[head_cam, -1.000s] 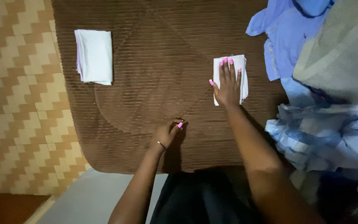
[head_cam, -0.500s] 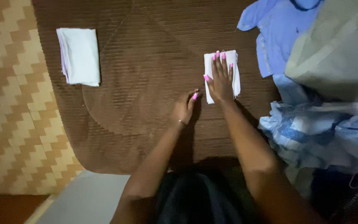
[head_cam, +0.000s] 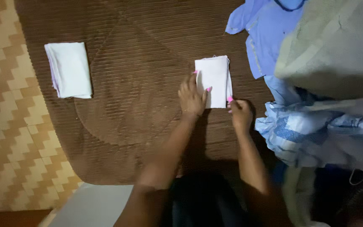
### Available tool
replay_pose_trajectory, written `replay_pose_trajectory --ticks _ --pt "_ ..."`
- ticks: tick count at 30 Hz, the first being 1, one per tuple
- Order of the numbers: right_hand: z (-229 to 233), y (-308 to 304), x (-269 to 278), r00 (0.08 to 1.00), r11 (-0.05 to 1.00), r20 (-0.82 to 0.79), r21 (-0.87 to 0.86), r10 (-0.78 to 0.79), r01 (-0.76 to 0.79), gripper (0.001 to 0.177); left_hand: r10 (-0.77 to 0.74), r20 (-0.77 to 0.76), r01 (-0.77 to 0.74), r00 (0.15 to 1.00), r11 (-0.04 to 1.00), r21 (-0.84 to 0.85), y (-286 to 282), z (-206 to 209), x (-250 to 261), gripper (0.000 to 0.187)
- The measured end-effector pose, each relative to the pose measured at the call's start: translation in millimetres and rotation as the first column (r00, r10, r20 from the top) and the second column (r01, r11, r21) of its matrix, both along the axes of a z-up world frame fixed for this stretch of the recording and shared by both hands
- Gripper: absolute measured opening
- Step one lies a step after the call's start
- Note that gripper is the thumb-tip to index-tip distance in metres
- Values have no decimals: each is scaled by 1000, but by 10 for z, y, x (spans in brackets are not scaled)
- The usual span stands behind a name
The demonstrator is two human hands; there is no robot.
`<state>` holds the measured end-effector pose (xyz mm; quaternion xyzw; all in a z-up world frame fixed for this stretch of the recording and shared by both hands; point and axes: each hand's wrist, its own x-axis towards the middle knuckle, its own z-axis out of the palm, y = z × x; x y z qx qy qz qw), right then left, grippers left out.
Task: The person folds several white garments one by one on a brown mat. They smooth each item, fold it into a compact rectangle, and place it aside before picking up the next piece from a nearby pile.
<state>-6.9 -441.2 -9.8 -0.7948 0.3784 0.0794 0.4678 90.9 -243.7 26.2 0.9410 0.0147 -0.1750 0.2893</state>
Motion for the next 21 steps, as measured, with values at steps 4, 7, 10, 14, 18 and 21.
replay_pose_trajectory --ticks 4,7,10,14,18,21 --pt "249 291 0 995 970 -93 239 -26 48 42 -244 297 215 923 968 129 -89 -142 270 73" --pt "359 410 101 989 939 -133 325 -71 112 37 -279 255 268 926 960 77 -177 -97 699 66" --pt "381 462 90 989 918 -32 368 -146 148 37 -367 -17 367 930 929 49 -222 43 1005 53" --pt "352 475 20 996 989 47 131 -74 67 32 -278 -28 278 960 960 -15 -183 171 1118 40" --pt "276 401 53 968 943 179 313 -176 114 24 -126 125 147 984 972 -181 -152 135 1101 34" --pt "207 301 67 965 912 147 383 -216 146 24 -75 224 127 972 966 -228 -196 38 1059 30"
